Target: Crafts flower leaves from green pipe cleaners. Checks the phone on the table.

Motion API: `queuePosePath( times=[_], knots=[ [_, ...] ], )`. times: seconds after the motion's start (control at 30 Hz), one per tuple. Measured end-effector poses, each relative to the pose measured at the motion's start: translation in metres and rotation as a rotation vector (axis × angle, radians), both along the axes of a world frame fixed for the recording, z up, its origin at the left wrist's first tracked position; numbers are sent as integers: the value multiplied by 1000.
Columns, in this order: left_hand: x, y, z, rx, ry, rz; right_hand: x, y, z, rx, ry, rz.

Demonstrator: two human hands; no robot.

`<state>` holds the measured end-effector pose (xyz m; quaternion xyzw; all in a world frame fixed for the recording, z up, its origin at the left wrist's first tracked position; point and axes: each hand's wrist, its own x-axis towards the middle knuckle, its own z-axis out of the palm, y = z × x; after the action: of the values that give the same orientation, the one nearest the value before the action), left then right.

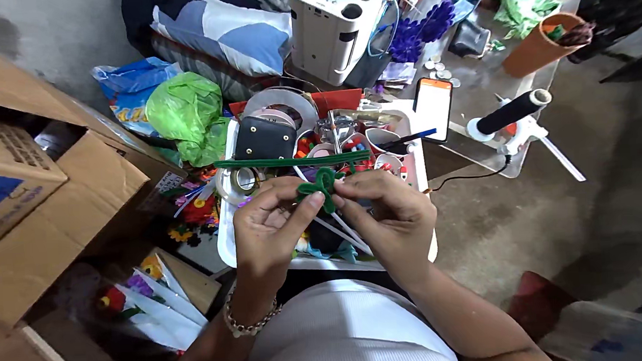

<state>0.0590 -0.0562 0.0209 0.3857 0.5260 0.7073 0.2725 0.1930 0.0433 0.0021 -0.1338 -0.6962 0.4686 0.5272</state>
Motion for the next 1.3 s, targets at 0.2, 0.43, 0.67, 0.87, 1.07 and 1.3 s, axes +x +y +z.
queuePosePath(
  times=[0.2, 0.43, 0.67, 0.87, 1.07, 1.3],
  knots=[
    [4, 1, -3, -10, -106, -32, 1, -2, -2, 41, -1, -33],
    [8, 2, -7, -16, -161, -21, 2, -3, -6, 26, -18, -17],
    [13, 3, -10, -55, -159, -52, 9, 6, -6, -77, -25, 56],
    [17, 4, -15, -59, -91, -109, 20, 18, -2, -96, -132, 74],
    [19, 4, -11, -79, 101, -96, 27, 19, 1, 149, -264, 20],
    [12, -2, -6, -198, 303, -88, 37, 28, 14, 468, -446, 114]
  ],
)
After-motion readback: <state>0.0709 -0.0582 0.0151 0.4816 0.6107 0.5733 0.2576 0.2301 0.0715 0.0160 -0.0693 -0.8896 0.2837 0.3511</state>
